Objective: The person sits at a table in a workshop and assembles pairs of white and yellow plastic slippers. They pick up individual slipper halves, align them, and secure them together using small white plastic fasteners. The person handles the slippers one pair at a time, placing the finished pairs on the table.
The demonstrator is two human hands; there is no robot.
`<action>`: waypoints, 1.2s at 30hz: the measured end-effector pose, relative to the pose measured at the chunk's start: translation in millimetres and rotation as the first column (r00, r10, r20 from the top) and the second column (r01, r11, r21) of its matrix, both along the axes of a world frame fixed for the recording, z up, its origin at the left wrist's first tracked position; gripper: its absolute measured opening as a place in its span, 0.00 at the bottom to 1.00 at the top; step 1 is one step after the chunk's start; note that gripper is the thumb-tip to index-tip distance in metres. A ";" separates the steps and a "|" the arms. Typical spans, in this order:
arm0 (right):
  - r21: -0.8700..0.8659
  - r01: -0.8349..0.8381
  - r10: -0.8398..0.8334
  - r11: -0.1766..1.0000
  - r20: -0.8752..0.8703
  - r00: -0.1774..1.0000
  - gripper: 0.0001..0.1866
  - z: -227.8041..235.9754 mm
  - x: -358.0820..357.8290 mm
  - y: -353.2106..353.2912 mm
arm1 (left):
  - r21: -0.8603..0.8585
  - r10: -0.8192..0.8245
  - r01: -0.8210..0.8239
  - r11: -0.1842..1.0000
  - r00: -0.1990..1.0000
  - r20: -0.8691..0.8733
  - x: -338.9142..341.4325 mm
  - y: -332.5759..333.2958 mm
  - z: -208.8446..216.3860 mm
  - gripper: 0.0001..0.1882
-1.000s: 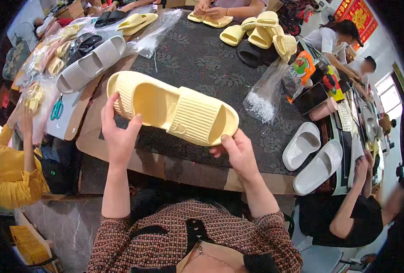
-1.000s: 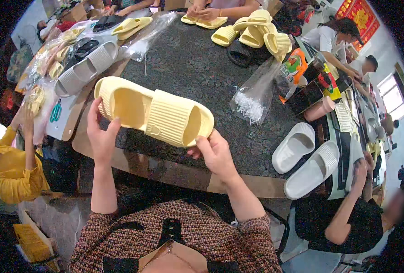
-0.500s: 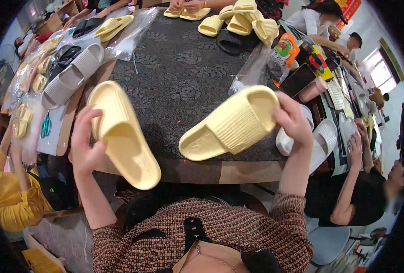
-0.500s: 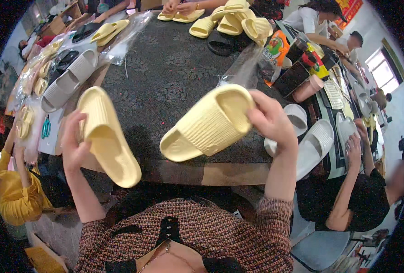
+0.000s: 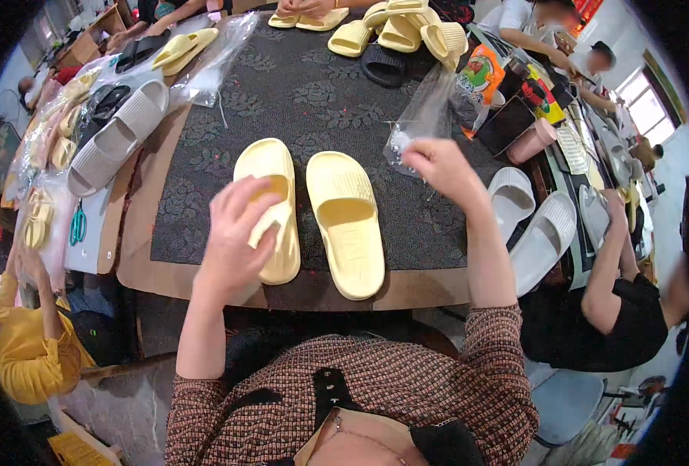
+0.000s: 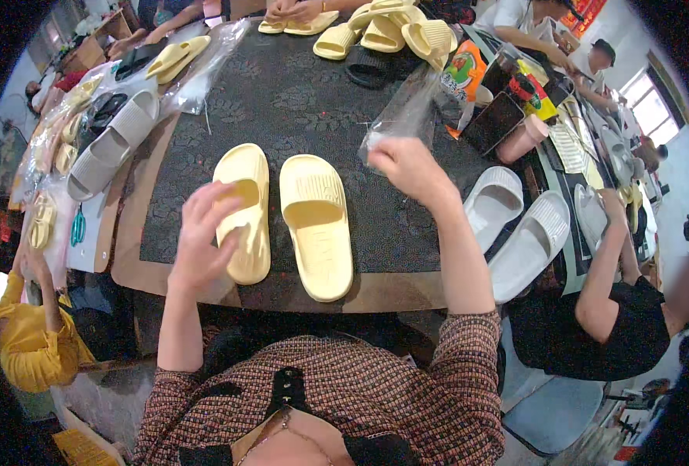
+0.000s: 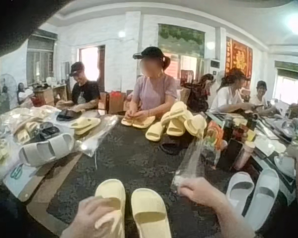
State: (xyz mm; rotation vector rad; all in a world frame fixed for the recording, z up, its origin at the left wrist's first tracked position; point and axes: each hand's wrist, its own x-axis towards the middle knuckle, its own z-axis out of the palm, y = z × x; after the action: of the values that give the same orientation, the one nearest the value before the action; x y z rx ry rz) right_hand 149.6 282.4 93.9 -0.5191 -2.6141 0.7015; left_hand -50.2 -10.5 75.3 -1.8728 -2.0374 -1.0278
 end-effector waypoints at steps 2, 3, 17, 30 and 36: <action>0.151 0.043 -0.060 0.988 0.111 0.992 0.08 -35.6 10.6 10.3 | -0.031 -0.060 0.059 0.998 0.998 -0.018 16.2 4.0 -1.4 0.23; 0.231 0.088 -0.117 0.969 0.115 0.986 0.09 -48.3 14.5 11.1 | -0.044 -0.081 0.080 0.996 0.996 -0.029 26.1 9.7 -0.3 0.20; 0.577 0.216 -0.255 0.788 -0.014 0.967 0.05 -98.1 -4.3 16.0 | -0.271 0.107 -0.086 0.959 0.992 0.066 44.1 24.6 -27.2 0.23; 0.159 0.003 0.064 0.987 -0.414 0.908 0.06 13.9 13.8 -79.4 | -0.379 0.115 -0.109 0.919 0.993 -0.005 54.4 23.8 -22.9 0.22; -0.036 -0.185 0.130 0.982 -0.581 0.803 0.08 66.6 43.6 -120.0 | -0.382 0.239 -0.238 0.893 0.970 -0.044 43.6 37.7 -29.7 0.22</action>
State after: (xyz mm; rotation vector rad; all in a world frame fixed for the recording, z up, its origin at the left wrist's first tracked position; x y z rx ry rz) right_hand 193.2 162.3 160.5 -0.0780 -2.0645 0.8739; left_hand -6.6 27.2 45.6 -1.7116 -2.5425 -0.6004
